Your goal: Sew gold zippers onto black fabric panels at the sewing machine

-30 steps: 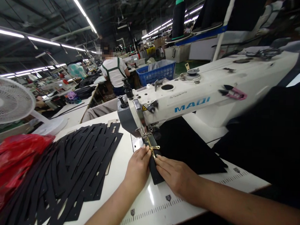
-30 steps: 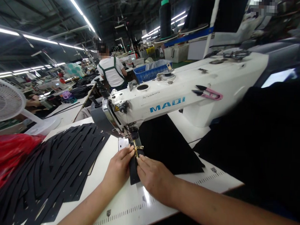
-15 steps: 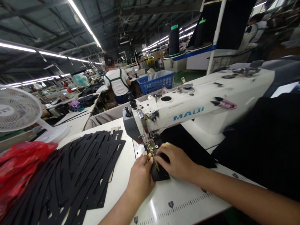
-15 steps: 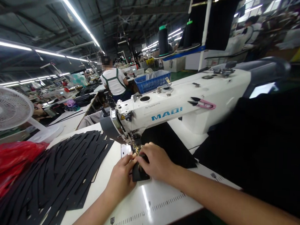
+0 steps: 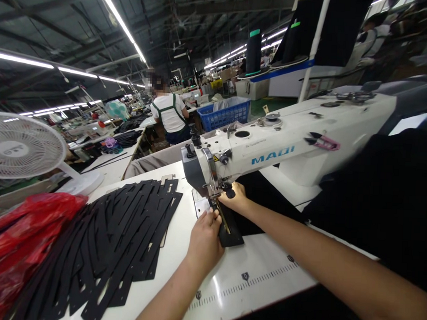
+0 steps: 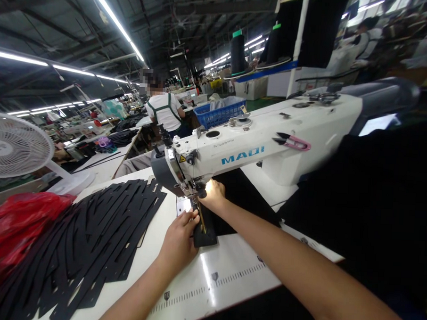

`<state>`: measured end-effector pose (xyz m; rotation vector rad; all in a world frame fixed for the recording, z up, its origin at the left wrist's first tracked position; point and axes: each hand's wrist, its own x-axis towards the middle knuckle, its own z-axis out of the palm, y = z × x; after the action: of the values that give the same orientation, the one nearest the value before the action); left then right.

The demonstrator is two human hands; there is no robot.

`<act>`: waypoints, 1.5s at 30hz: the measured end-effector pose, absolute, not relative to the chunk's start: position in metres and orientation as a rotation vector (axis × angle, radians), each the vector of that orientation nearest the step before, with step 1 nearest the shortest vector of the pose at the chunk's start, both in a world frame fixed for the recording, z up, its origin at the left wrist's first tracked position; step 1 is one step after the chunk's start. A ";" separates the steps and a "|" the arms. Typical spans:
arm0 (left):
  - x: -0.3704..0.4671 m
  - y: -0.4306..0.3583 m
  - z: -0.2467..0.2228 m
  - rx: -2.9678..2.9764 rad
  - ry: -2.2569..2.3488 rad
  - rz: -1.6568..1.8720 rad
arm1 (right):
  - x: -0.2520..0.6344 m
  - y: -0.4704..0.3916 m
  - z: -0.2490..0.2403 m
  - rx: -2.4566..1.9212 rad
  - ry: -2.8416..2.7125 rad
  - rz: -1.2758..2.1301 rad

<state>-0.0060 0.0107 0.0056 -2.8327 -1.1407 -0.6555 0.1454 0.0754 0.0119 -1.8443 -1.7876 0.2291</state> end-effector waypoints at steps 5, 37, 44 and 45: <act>-0.005 0.009 0.002 -2.826 -1.150 -0.724 | 0.156 0.021 0.003 -1.454 -2.081 0.163; -0.008 0.000 0.018 -2.847 -1.071 -0.736 | 0.257 0.013 0.021 -2.270 -1.906 -0.132; -0.010 -0.005 0.017 -2.803 -1.088 -0.733 | 0.259 0.010 0.016 -2.235 -2.058 -0.247; -0.011 -0.006 0.015 -2.780 -1.114 -0.748 | 0.254 0.008 0.018 -2.205 -2.070 -0.289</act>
<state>-0.0107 -0.0057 0.0155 -2.7804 -1.1142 -0.7484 0.2540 0.0082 0.0180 -2.2046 -2.0696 -0.2893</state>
